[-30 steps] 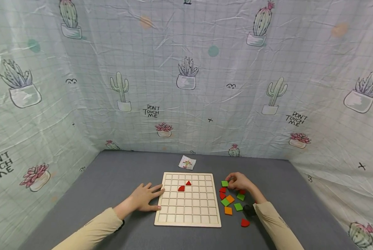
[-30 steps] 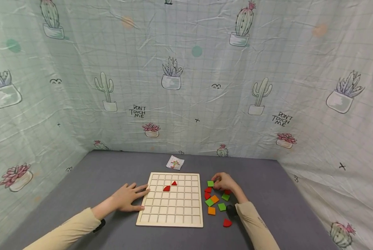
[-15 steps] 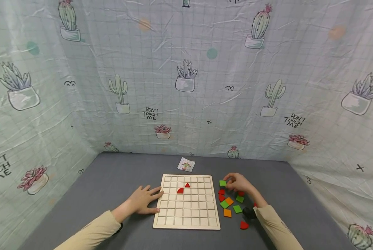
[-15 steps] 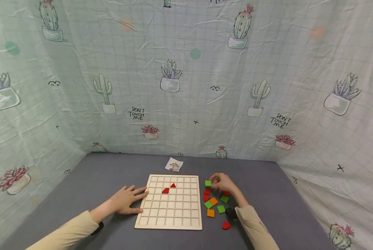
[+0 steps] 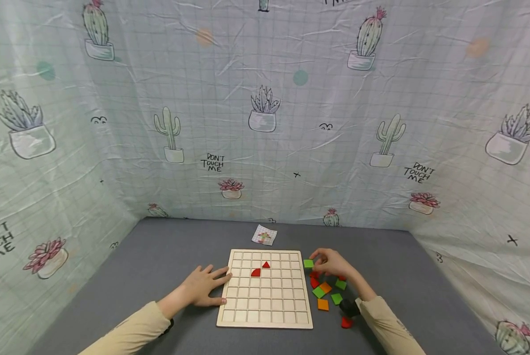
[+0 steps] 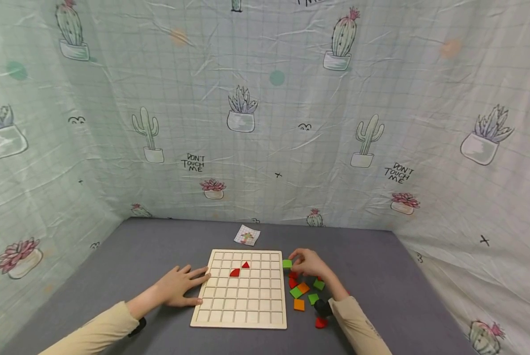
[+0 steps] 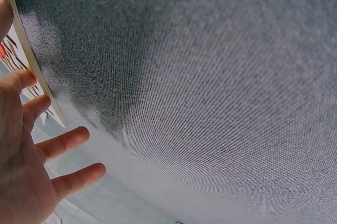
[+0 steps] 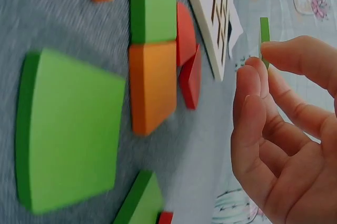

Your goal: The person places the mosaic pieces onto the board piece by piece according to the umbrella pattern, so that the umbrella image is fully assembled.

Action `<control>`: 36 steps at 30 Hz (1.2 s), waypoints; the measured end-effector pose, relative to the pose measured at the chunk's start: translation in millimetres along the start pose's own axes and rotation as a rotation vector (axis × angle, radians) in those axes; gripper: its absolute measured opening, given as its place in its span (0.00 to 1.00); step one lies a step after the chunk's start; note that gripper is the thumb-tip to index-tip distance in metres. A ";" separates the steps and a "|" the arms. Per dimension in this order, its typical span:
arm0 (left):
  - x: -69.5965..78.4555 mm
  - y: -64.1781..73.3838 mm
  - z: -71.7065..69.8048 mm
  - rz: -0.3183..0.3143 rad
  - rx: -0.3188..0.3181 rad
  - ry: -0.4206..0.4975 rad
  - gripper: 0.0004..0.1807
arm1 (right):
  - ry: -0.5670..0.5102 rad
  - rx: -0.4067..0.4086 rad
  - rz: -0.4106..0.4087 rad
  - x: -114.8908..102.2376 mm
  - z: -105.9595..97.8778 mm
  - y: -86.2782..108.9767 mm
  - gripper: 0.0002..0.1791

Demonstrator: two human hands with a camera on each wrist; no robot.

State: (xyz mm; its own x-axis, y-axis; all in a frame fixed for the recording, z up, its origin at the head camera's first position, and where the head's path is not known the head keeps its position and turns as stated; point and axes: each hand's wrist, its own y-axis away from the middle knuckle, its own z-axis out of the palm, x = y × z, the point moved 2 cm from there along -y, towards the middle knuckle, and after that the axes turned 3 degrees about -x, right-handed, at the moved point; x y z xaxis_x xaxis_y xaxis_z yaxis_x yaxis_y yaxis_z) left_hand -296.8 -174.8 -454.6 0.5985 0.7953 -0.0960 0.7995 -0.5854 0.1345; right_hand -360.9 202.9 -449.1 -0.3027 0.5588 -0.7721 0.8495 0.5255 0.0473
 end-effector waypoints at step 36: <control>2.4 3.4 -2.5 0.005 0.023 0.009 0.39 | -0.095 0.009 -0.014 -47.9 56.8 -25.1 0.13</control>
State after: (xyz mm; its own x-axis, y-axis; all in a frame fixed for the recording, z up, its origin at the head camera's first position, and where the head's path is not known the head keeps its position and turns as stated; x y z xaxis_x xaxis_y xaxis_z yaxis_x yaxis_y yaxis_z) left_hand -292.8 -174.5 -451.9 0.6018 0.7939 -0.0868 0.7978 -0.5924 0.1125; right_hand -343.2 126.4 -449.3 -0.2726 0.4881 -0.8291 0.8493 0.5270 0.0309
